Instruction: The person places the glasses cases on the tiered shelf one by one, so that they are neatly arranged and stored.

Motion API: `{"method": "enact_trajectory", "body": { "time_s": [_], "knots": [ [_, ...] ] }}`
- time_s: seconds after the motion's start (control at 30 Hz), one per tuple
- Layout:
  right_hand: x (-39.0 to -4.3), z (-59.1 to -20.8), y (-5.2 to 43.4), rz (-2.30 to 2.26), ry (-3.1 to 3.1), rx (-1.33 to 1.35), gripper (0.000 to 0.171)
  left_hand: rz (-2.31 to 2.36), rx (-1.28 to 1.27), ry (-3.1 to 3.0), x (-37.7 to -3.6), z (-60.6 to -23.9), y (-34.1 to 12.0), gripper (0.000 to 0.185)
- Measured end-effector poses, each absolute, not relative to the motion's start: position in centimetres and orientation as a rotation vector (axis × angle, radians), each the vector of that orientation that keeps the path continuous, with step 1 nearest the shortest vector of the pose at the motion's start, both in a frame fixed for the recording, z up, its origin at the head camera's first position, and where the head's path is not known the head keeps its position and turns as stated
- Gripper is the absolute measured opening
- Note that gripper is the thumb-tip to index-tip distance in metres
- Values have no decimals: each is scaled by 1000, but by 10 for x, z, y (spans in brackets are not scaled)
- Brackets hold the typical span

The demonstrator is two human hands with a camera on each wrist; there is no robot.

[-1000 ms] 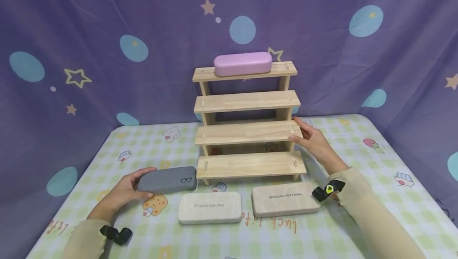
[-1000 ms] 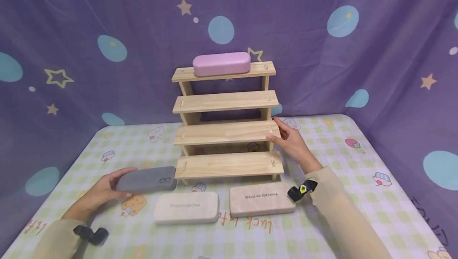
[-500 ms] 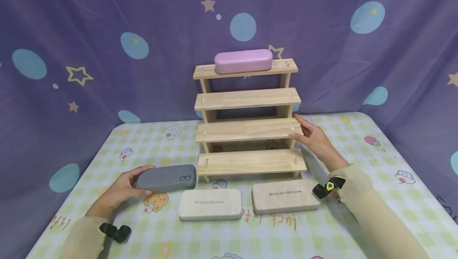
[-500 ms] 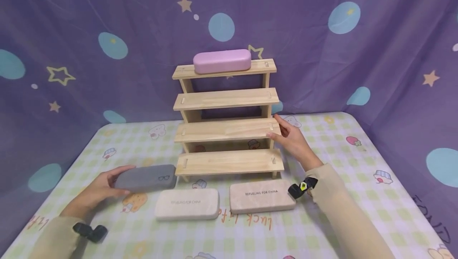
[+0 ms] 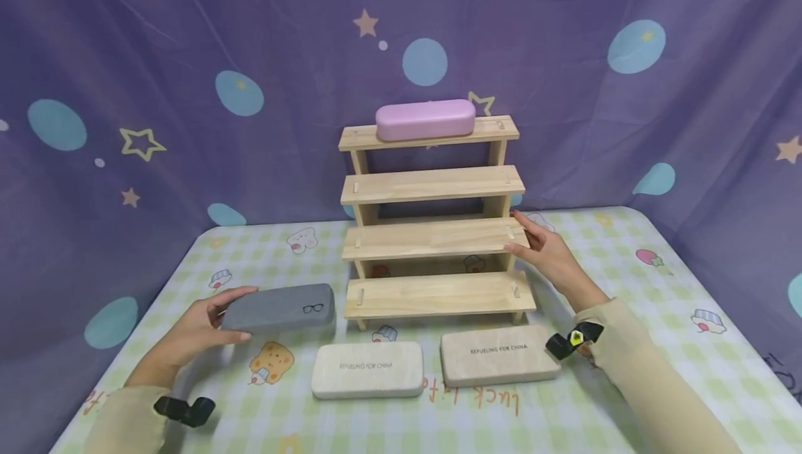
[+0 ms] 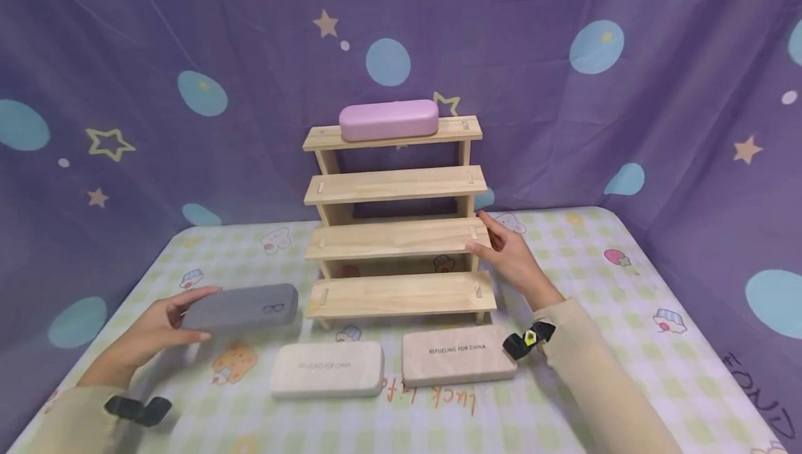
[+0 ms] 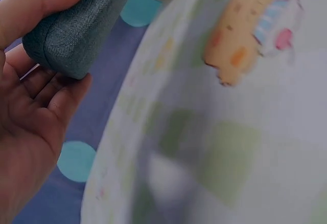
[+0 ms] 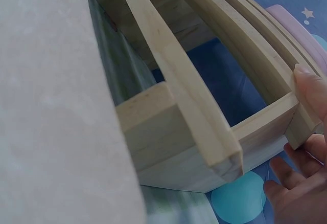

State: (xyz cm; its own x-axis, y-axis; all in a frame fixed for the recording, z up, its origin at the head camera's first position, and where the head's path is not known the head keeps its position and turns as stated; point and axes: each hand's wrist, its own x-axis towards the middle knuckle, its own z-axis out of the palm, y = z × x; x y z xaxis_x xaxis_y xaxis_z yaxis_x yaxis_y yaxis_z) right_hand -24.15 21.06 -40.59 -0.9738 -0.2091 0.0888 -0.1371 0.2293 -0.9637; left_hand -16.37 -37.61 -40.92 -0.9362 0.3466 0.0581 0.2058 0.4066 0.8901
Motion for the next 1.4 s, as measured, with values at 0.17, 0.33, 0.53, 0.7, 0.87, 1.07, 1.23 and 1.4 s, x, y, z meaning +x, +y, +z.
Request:
{"method": "enact_trajectory", "body": {
  "time_s": [0.17, 0.33, 0.53, 0.7, 0.87, 1.07, 1.23, 1.4],
  "knots": [
    [-240, -405, 210, -1885, 2420, -352, 73, 1541, 603, 2530, -167, -395, -371, 69],
    [-240, -405, 210, -1896, 2409, -353, 74, 1537, 690, 2524, -170, -382, -362, 68],
    [-239, -406, 210, -1874, 2428, -335, 74, 1505, 701, 2542, -173, -368, -350, 68],
    [-240, -408, 209, -1895, 2414, -355, 74, 1502, 747, 2565, -176, -357, -336, 68],
    [-241, -411, 209, -1933, 2391, -385, 74, 1491, 728, 2580, -182, -351, -323, 68],
    [-242, -411, 210, -1941, 2391, -404, 75, 1506, 706, 2576, -192, -345, -308, 69],
    [-243, -411, 210, -1947, 2393, -398, 74, 1526, 672, 2587, -200, -340, -294, 71],
    [-242, -412, 209, -1973, 2366, -405, 74, 1557, 663, 2557, -207, -335, -280, 72]
  ]
}}
